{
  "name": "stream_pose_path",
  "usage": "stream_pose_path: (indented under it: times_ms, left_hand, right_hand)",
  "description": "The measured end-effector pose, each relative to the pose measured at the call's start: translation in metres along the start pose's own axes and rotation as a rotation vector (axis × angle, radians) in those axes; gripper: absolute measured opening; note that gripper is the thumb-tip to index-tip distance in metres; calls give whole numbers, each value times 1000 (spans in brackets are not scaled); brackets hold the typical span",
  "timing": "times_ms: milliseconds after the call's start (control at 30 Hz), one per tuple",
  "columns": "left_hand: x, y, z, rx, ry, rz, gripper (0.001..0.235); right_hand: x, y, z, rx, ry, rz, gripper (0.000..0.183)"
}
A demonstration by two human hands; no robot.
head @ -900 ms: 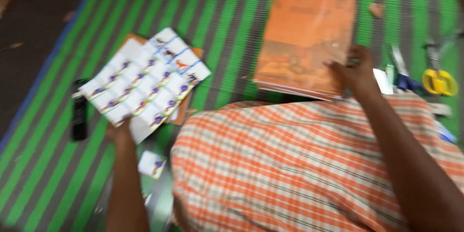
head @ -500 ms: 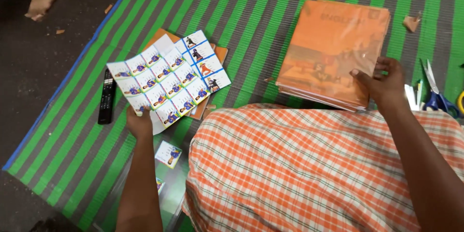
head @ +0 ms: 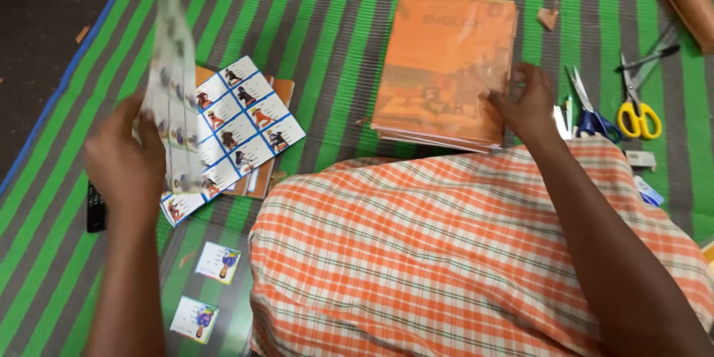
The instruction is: Applying ID stickers to various school notebooks on a mat.
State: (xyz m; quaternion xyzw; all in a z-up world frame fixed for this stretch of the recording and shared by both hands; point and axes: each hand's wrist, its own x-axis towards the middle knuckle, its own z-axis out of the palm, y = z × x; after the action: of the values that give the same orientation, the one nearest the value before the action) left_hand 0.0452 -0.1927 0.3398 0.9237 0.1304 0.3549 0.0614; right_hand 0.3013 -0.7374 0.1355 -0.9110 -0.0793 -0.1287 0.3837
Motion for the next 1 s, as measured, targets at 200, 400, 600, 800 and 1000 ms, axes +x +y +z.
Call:
stream_pose_path:
  times_ms: [200, 400, 600, 800, 1000]
  left_hand:
    - [56, 174, -101, -28, -290, 250, 28]
    - [101, 227, -121, -364, -628, 378, 31]
    - [158, 243, -75, -647, -736, 476, 35]
    - [70, 285, 56, -532, 228, 348, 42]
    - [-59, 320, 160, -452, -338, 858, 36]
  right_hand:
    - [-9, -85, -49, 319, -109, -17, 74]
    - [-8, -117, -87, 671, -247, -313, 98]
    - [6, -78, -92, 1159, -260, -211, 74]
    - [4, -102, -114, 1132, -14, 107, 29]
    - [27, -14, -124, 1260, 500, 271, 24]
